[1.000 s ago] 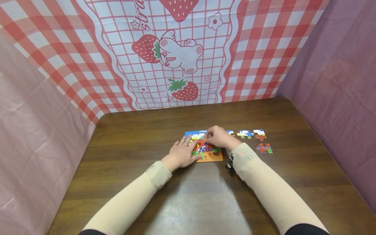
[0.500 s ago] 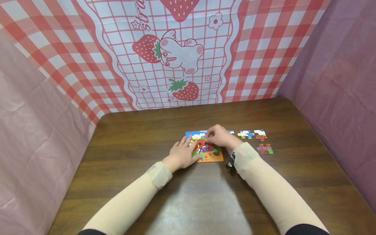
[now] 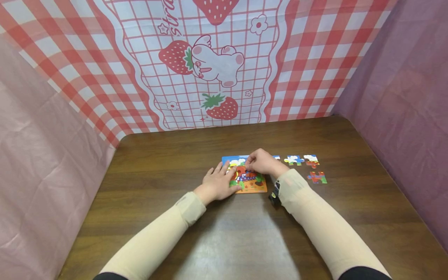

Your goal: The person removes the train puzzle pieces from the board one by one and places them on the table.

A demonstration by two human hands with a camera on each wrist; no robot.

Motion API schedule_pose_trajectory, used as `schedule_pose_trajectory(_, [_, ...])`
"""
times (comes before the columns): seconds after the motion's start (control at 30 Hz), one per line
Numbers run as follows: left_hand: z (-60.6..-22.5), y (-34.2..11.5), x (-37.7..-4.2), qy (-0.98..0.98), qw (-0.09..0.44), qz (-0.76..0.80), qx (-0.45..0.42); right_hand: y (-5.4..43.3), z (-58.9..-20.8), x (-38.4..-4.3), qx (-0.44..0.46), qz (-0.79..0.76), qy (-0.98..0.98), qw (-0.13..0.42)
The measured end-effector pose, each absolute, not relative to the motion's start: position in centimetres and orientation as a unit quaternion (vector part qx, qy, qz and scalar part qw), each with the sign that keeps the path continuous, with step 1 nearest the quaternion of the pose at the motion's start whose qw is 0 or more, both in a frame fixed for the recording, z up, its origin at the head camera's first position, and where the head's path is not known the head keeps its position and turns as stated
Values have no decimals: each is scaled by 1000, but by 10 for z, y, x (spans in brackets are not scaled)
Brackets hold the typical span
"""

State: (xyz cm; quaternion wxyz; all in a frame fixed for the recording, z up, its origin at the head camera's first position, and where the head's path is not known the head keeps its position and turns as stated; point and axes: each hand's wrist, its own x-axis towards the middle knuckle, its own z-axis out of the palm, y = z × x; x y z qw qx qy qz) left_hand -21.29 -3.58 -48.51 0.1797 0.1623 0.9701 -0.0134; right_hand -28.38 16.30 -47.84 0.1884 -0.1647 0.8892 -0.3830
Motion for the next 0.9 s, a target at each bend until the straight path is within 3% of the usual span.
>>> schedule_pose_trajectory(0.23, [-485, -35, -212, 974, 166, -18, 153, 160, -477, -283, -163, -362, 899, 187])
schedule_pose_trajectory(0.7, [-479, -24, -215, 966, 227, -57, 107, 164, -474, -282, -150, -372, 899, 175])
schedule_pose_trajectory(0.9, [-481, -27, -212, 969, 218, -30, 111, 174, -462, -285, -162, -405, 884, 166])
